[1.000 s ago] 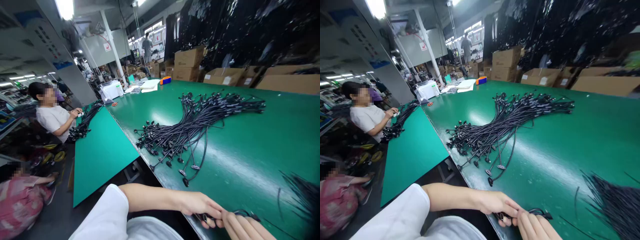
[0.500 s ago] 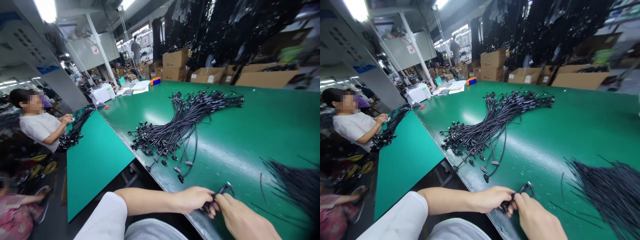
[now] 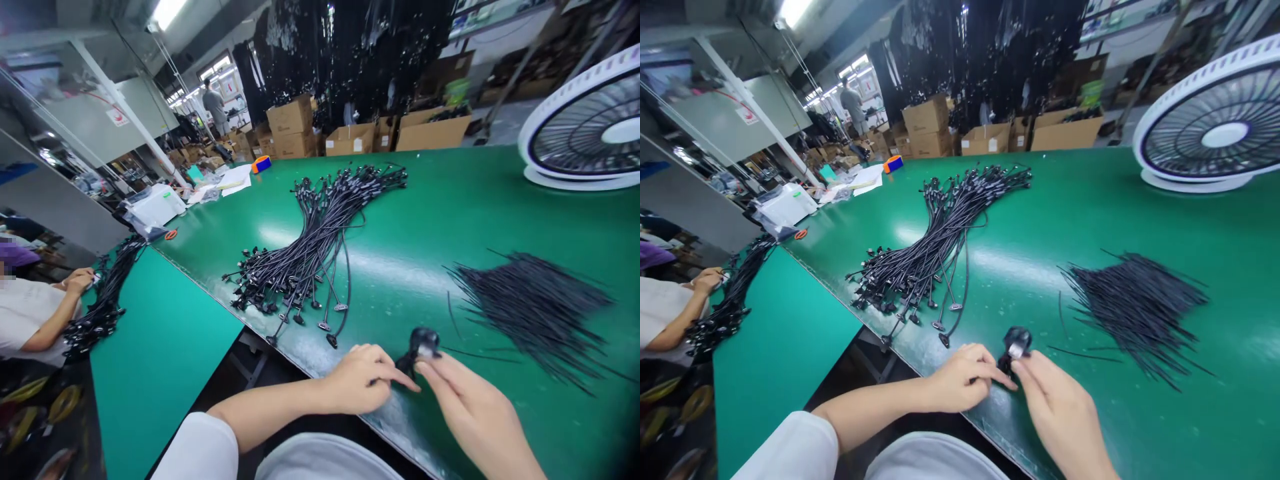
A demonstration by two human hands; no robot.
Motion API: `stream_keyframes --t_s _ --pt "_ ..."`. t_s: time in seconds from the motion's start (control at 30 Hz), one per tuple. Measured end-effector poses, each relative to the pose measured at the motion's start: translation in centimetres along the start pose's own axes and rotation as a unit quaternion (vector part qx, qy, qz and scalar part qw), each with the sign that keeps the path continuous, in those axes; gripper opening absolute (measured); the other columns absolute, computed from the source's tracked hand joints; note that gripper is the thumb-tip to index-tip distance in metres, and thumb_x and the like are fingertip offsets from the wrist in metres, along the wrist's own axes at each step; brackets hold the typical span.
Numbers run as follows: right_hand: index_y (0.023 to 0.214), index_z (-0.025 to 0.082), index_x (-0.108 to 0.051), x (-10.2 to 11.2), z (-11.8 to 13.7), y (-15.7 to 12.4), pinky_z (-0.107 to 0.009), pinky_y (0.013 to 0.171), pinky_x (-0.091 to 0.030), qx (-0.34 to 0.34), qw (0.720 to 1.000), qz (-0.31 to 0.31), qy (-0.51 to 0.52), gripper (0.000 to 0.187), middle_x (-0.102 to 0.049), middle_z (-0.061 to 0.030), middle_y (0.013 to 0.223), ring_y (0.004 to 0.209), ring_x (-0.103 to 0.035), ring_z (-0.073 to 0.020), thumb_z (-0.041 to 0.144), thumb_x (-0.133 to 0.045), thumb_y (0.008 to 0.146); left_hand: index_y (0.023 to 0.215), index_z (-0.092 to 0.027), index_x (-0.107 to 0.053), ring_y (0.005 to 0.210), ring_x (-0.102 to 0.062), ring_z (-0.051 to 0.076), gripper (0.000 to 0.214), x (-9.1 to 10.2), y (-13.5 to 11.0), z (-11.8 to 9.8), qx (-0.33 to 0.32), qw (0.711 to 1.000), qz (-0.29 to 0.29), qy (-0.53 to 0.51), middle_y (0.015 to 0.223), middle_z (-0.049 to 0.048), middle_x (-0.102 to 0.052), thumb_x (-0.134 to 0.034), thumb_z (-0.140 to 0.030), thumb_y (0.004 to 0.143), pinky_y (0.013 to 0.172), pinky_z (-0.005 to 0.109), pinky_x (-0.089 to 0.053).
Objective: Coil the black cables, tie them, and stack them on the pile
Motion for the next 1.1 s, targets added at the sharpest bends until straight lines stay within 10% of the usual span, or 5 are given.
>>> stream_keyframes --t_s 0.2,0.37,0.57,0.9,1.1 --pt "0.086 0.023 -0.067 -2.5 2.8 -1.6 -0.023 0.067 -0.052 0.158 0.985 0.071 0.019 0.028 -0.071 -0.0022 0.08 0.073 -0.068 -0.0148 0.025 -0.041 0.095 0.108 -0.01 -0.072 0.105 -0.057 0.025 0.043 2.6 0.6 -0.2 0.051 0.943 -0.074 -0.321 0.104 0.0131 -0.063 -0.043 -0.038 0.093 0.094 0.038 -0.045" --pt "0.066 0.021 -0.055 -1.9 1.2 -0.1 -0.025 0.058 -0.044 -0.003 0.99 0.104 0.093 0.035 -0.061 -0.0008 0.064 0.06 -0.057 -0.0143 0.031 -0.038 0.094 0.095 -0.02 -0.079 0.094 -0.056 0.021 0.056 1.9 -1.6 -4.6 -0.123 0.984 0.059 -0.114 0.093 0.0091 -0.059 -0.04 -0.06 0.094 0.097 0.038 -0.043" --pt "0.073 0.02 -0.052 -0.4 0.4 -0.6 -0.025 0.07 -0.041 -0.055 0.986 0.046 0.148 0.028 -0.06 -0.0016 0.075 0.072 -0.055 -0.0136 0.03 -0.039 0.095 0.124 -0.024 -0.06 0.12 -0.054 0.025 0.049 -0.2 -1.4 -1.4 -0.013 0.975 -0.126 -0.185 0.131 0.0111 -0.053 -0.066 -0.051 0.083 0.103 0.04 -0.045" --pt "0.118 0.007 -0.054 -2.4 2.3 -3.0 -0.033 0.075 -0.046 -0.019 0.988 0.043 -0.15 0.048 -0.063 -0.0164 0.1 0.093 -0.058 -0.025 0.042 -0.025 0.102 0.156 -0.025 0.0 0.152 -0.012 0.024 0.083 -3.4 -1.1 -2.3 0.022 0.978 0.107 -0.176 0.165 0.0092 -0.015 -0.051 -0.033 0.091 0.123 0.042 -0.019" --pt "0.101 0.013 -0.059 -0.8 -3.2 -3.8 -0.029 0.062 -0.038 -0.164 0.963 0.097 -0.191 0.031 -0.065 -0.0129 0.092 0.074 -0.059 -0.0201 0.025 -0.03 0.098 0.148 -0.019 -0.037 0.14 -0.041 0.025 0.055 -1.5 -1.2 -1.2 -0.032 0.994 0.1 0.018 0.152 0.0127 -0.044 -0.044 -0.024 0.093 0.116 0.043 -0.033"
Point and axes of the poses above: each hand's wrist, its own y-axis towards the middle knuckle, its own x-axis out of the back of the hand, z = x × y, the point moved 6 cm from there along y, towards the middle knuckle
